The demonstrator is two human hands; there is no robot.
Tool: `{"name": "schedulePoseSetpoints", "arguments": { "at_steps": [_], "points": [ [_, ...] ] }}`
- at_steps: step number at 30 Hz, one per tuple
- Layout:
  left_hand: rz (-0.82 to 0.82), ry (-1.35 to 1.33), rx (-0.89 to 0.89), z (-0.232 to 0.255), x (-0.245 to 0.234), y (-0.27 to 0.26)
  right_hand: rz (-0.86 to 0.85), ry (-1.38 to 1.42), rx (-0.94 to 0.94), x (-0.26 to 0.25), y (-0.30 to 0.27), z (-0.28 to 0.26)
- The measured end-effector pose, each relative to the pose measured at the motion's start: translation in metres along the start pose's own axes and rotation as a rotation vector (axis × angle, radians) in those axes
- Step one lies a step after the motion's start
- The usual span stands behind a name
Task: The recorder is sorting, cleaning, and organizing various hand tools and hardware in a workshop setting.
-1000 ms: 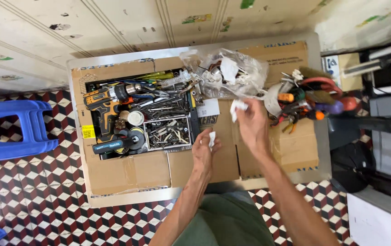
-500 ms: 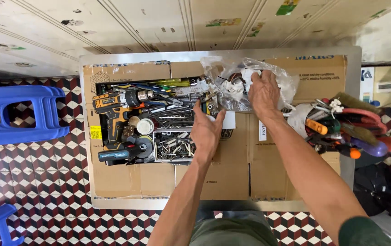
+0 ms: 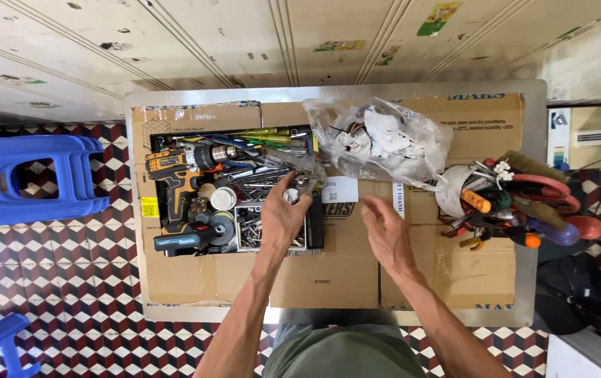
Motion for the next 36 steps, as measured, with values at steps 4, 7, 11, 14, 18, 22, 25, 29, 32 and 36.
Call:
{"name": "schedulePoseSetpoints", "arguments": {
  "at_steps": [4,7,11,14,18,22,25,29,32,36],
  "points": [
    [0.013,-0.001,-0.034,0.013,-0.019,-0.018,-0.132,0.096,0.128,0.013,0.002,-0.007],
    [0.041,-0.002,-0.05,0.048,-0.029,-0.044,-0.153,0.115,-0.104,0.007,0.0,-0.025],
    [-0.186,-0.439,-0.286,0.087,-0.046,-0.074,-0.139,-0.095,-0.364,-0.014,-0.016,-0.06],
    [-0.314,-0.765,-0.43,0.085,-0.052,-0.077,-0.258,0.188,-0.332,-0.028,-0.035,-0.048],
    [-0.402,-0.981,-0.532,0.074,-0.046,-0.082,-0.358,0.459,-0.109,-0.031,-0.074,-0.034],
    [-0.544,-1.231,-0.363,0.053,-0.017,-0.105,-0.197,0.651,-0.064,-0.017,-0.117,-0.064],
    [-0.344,-1.131,-0.389,0.038,0.007,-0.131,-0.047,0.764,-0.078,-0.011,-0.135,-0.061],
    [-0.196,-0.79,-0.222,0.035,0.026,-0.167,0.116,0.632,-0.122,0.001,-0.152,-0.048],
    [-0.247,-0.812,-0.113,0.04,0.039,-0.173,0.28,0.265,-0.226,0.02,-0.171,-0.061],
    [-0.397,-0.883,-0.025,0.016,0.065,-0.156,0.43,-0.258,-0.397,0.04,-0.193,-0.068]
  ]
}}
Point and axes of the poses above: each hand's wrist, its own y-axis towards the middle knuckle, its own x-axis out of the palm, z = x × y, the point moved 1 cm from there along y, towards the middle knuckle, and after that the axes turned 9 degrees about -z, right-handed, at the moved point
